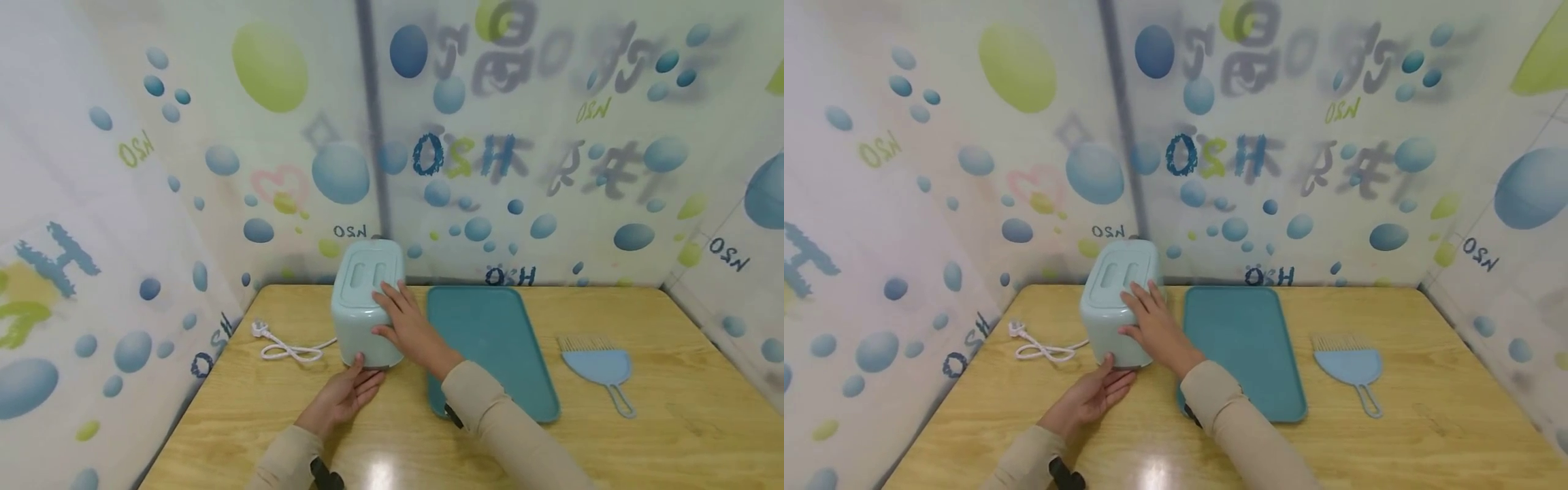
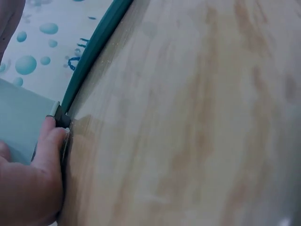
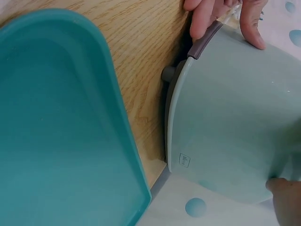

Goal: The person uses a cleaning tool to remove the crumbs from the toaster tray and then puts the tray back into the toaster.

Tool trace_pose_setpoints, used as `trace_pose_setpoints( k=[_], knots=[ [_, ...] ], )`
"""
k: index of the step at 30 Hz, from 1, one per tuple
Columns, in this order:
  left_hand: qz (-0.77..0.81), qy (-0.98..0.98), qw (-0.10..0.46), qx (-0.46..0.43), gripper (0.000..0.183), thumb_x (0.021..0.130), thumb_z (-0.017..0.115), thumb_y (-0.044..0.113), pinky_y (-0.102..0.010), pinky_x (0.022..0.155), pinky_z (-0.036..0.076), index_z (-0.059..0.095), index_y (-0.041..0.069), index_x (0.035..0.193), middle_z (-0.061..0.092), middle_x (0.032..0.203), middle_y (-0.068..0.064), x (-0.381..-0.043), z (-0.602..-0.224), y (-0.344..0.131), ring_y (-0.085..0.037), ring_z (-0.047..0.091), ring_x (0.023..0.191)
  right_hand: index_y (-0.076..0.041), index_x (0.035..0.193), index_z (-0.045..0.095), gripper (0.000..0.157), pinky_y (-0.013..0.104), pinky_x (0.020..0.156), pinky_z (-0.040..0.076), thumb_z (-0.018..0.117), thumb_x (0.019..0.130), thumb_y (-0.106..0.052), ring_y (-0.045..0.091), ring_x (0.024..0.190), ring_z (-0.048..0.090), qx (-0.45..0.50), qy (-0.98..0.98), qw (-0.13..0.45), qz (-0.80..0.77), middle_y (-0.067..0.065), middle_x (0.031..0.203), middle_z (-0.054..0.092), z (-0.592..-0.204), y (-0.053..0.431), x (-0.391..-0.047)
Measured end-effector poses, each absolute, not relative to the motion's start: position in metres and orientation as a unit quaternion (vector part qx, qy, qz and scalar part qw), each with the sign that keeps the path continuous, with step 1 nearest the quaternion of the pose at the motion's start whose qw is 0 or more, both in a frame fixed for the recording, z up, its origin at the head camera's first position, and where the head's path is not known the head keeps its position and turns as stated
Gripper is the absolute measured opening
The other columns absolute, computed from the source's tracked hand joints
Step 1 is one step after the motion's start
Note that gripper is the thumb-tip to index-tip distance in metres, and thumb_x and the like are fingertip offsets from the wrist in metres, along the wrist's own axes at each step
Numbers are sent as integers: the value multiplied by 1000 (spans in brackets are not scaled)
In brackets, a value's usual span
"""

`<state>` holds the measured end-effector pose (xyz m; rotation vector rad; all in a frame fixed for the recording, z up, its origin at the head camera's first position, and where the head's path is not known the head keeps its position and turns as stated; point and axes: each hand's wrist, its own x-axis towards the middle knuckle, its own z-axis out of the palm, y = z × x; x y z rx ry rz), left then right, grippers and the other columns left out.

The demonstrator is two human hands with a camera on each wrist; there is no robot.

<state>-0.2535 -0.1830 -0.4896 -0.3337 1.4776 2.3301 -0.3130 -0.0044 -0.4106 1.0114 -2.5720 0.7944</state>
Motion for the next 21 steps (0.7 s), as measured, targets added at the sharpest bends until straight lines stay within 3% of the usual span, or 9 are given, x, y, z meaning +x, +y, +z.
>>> trace_pose_setpoints(
  k=[10, 18, 21],
  knots=[
    [826, 522, 131, -165, 57, 97, 45, 41, -22, 76, 58, 35, -8, 124, 68, 82, -4, -251, -488, -176, -6, 70, 73, -6, 144, 40, 62, 54, 116, 26, 60, 92, -32, 44, 145, 19, 361, -875, 147, 286, 16, 153, 34, -410, -6, -311],
    [830, 528, 143, -106, 76, 93, 54, 47, -26, 82, 57, 39, -18, 128, 72, 94, -13, -245, -491, -182, -11, 71, 85, -6, 143, 41, 62, 50, 119, 23, 60, 91, -34, 39, 146, 22, 353, -884, 160, 262, 15, 152, 36, -409, -5, -313],
    [826, 537, 146, -91, 68, 97, 53, 40, -24, 84, 56, 40, -18, 130, 72, 101, -13, -243, -494, -186, -10, 70, 90, -9, 146, 38, 63, 48, 120, 22, 57, 93, -38, 36, 148, 19, 348, -892, 143, 251, 12, 154, 33, -410, -5, -312]
  ],
)
